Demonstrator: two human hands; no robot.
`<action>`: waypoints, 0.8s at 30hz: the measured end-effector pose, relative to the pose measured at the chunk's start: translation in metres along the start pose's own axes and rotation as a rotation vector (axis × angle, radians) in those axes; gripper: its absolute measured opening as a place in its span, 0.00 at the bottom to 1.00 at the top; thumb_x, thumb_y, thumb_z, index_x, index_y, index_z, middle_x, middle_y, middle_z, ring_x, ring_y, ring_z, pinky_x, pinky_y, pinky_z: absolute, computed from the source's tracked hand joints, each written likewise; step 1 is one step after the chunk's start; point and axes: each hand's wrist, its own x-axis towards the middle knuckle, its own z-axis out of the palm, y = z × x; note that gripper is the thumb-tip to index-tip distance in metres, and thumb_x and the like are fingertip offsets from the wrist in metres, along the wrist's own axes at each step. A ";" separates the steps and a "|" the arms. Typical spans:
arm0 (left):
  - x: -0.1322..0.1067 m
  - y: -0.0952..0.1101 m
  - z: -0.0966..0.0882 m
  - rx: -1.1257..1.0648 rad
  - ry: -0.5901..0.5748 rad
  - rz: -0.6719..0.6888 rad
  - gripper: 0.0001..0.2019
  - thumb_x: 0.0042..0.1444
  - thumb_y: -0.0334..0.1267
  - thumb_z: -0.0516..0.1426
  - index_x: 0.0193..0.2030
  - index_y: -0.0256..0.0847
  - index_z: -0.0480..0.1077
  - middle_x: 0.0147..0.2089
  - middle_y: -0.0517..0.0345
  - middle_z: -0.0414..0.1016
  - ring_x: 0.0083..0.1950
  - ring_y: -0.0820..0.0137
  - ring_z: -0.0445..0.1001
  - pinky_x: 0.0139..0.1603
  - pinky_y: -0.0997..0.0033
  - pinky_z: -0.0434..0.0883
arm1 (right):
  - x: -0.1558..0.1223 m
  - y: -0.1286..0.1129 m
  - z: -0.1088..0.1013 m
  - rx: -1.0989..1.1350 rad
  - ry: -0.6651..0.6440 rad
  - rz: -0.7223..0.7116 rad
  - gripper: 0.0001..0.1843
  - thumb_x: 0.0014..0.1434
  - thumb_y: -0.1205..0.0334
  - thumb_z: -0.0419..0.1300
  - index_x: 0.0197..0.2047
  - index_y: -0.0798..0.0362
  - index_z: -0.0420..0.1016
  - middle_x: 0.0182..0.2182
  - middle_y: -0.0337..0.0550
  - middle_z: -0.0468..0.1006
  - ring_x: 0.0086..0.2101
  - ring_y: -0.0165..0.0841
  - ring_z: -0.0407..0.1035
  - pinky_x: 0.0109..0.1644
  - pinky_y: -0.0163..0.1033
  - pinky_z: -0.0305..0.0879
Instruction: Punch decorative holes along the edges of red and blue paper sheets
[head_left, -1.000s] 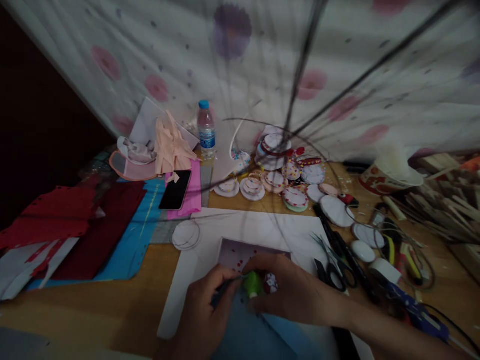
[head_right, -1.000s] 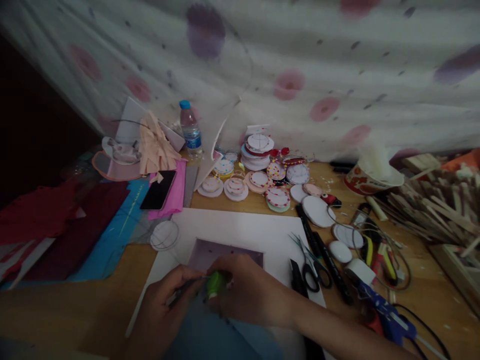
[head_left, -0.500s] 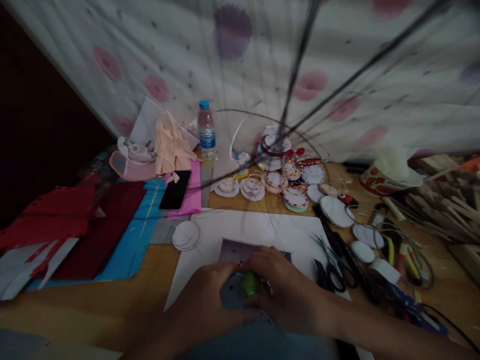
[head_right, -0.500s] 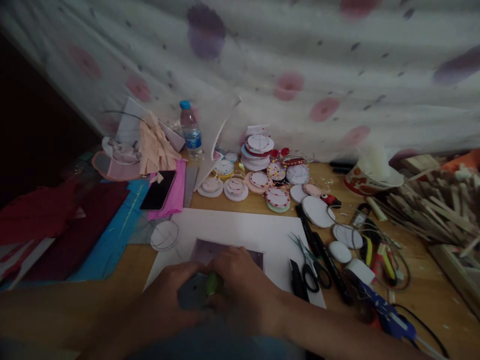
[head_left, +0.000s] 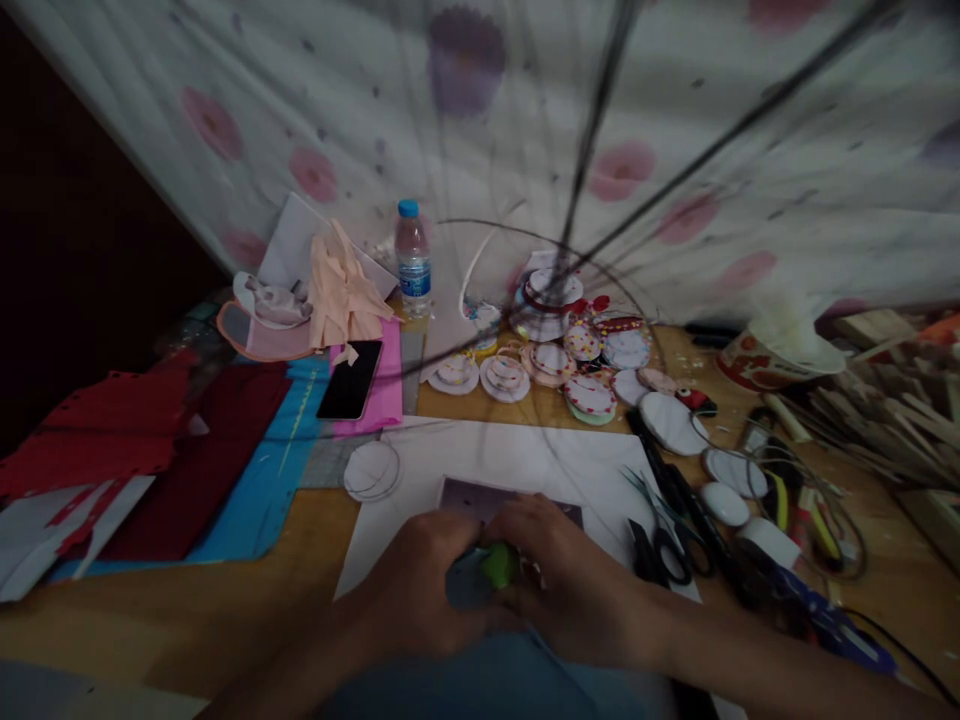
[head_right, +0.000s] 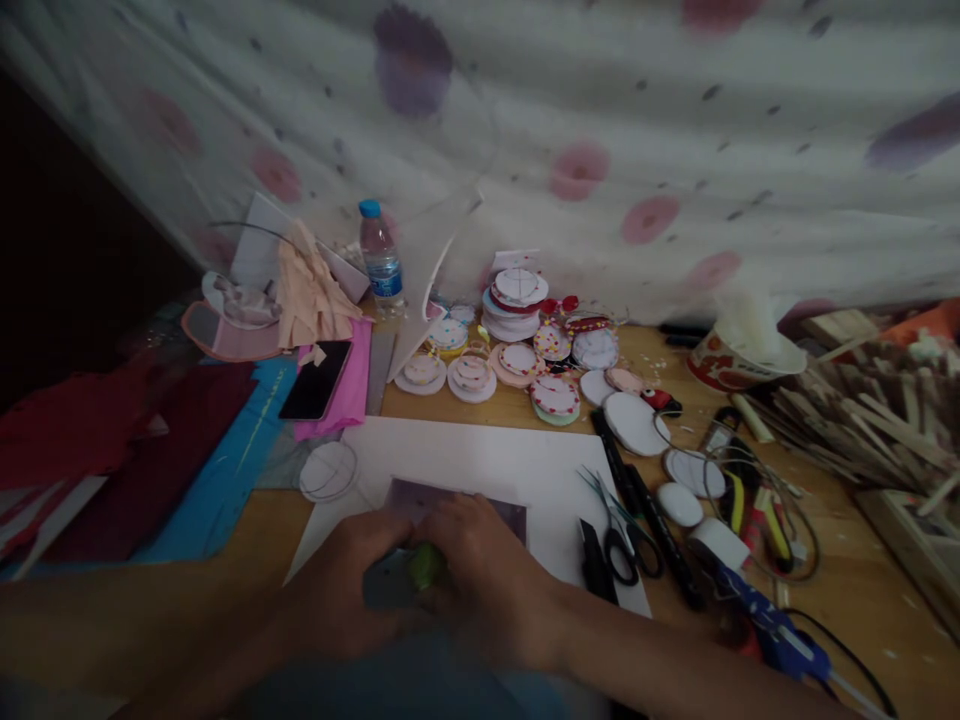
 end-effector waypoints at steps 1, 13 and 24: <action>0.000 -0.002 0.002 0.024 -0.002 0.014 0.19 0.50 0.53 0.61 0.36 0.37 0.71 0.33 0.53 0.75 0.35 0.61 0.73 0.34 0.66 0.66 | 0.000 0.001 0.001 0.006 0.002 -0.004 0.11 0.43 0.77 0.58 0.31 0.55 0.69 0.32 0.45 0.73 0.35 0.37 0.65 0.39 0.40 0.59; -0.003 -0.017 0.003 0.187 -0.016 0.097 0.20 0.49 0.56 0.59 0.35 0.39 0.71 0.31 0.53 0.77 0.35 0.59 0.75 0.37 0.64 0.68 | 0.001 0.008 0.006 0.097 -0.060 -0.011 0.12 0.45 0.75 0.59 0.35 0.56 0.70 0.30 0.42 0.71 0.30 0.33 0.65 0.32 0.36 0.58; -0.003 0.006 -0.018 -0.045 -0.102 -0.129 0.23 0.43 0.49 0.66 0.47 0.46 0.73 0.43 0.56 0.79 0.45 0.57 0.76 0.43 0.65 0.68 | 0.003 0.002 -0.012 0.222 -0.162 0.075 0.16 0.48 0.72 0.64 0.42 0.55 0.72 0.33 0.39 0.73 0.29 0.29 0.64 0.31 0.32 0.59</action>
